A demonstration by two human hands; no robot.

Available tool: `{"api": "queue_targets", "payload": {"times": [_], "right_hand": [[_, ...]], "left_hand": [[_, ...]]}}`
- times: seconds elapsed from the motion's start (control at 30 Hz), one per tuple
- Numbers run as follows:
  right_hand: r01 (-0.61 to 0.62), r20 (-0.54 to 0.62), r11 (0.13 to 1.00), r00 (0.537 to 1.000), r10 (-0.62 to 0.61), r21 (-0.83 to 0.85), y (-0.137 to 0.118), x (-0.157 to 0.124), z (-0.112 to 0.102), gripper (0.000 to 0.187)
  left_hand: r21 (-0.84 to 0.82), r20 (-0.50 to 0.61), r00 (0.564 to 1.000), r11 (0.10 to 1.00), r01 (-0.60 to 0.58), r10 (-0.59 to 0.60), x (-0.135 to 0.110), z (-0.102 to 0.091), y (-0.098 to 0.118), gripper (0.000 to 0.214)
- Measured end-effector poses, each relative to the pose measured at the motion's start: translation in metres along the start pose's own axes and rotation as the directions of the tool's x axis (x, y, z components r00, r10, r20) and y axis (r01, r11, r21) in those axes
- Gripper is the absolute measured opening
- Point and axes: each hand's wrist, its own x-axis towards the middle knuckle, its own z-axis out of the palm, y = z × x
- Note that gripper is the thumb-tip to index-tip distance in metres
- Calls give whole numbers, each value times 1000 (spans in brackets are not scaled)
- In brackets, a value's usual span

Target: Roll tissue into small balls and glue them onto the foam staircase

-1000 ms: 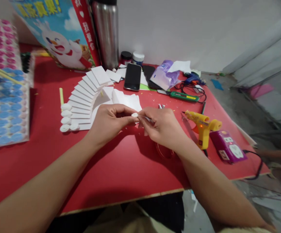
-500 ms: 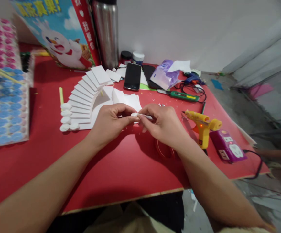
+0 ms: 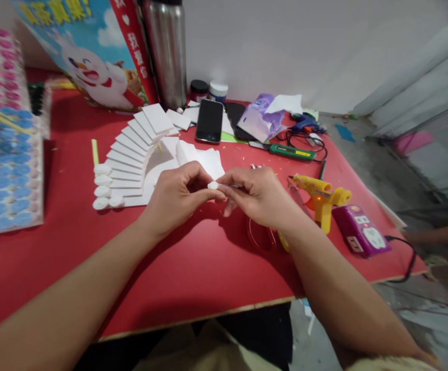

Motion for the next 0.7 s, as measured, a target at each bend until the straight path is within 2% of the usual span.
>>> {"api": "queue_targets", "payload": {"times": [0.07,0.2,0.33,0.4,0.5,0.53,0.6,0.7], "right_hand": [[-15,-46,1000,999,15,0,1,1,3,15],[-40,-135,999,990,42,18,4,3,8,19],[-102,-160,976,978,134,191,4,6,6,30],[-195,-119,899,958,259,391,4,8,2,37],[-360,68,656,902,426,664,5,12,-4,41],[-400,137,583,887,441,707,5,13,-6,40],[-455,255,493,871,419,742,5,13,-7,32],[-468,317,454,873,370,758,3,12,-6,20]], "left_hand": [[-4,-6,1000,1000,-24,24,1,0,-1,12],[-98,73,996,994,-38,46,5,-1,-5,22],[-145,89,996,989,2,11,7,1,-9,23],[-130,76,997,991,-13,23,8,1,-9,22],[-94,78,993,992,-79,86,8,1,-7,19],[-95,91,992,992,-80,88,8,1,-7,19],[-107,119,991,993,-53,66,8,1,-6,20],[-62,144,988,997,-50,58,7,0,-5,19]]}}
